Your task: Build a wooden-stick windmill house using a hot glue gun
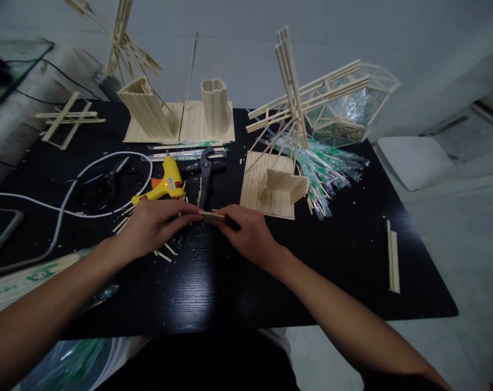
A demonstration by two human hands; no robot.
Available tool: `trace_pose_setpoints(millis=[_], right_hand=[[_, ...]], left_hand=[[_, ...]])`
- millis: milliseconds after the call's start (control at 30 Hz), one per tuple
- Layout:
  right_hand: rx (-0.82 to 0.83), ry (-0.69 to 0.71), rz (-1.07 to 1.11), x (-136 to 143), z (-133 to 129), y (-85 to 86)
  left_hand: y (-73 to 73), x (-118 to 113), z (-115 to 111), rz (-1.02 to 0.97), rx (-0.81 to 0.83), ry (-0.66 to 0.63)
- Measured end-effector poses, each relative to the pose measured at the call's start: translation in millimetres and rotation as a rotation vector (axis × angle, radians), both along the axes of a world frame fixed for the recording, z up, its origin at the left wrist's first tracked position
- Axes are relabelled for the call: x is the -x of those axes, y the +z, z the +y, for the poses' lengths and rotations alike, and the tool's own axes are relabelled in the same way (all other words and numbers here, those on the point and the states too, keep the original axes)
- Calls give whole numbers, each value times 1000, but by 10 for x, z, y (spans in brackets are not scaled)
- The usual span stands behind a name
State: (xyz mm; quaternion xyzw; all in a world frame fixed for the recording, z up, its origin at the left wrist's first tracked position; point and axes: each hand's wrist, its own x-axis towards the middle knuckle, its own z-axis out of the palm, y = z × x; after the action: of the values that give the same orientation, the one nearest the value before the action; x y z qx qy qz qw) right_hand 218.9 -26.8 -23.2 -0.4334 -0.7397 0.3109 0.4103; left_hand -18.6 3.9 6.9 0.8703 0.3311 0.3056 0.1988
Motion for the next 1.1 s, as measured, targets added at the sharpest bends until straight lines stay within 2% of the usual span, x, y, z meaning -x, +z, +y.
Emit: trace_pose_setpoints(millis=[433,633,733,900,1000,1100], right_hand=[[43,-8,-11,3,11,13],[43,-53,27,13,-7,-8],[176,-88,129,19,-9,3],[453,-64,385,-1,41,26],[550,-28,463,-9,65,34],[596,-3,489,-9,67,41]], left_hand=[[-17,4,-7,-10,20,6],[-27,-5,-1,-8,96,-12],[-12,-9,-2,-52,205,20],[10,-26,-2,-153,490,30],[8,-49,-4,-211,605,9],[-3,-66,-9,-237,654,7]])
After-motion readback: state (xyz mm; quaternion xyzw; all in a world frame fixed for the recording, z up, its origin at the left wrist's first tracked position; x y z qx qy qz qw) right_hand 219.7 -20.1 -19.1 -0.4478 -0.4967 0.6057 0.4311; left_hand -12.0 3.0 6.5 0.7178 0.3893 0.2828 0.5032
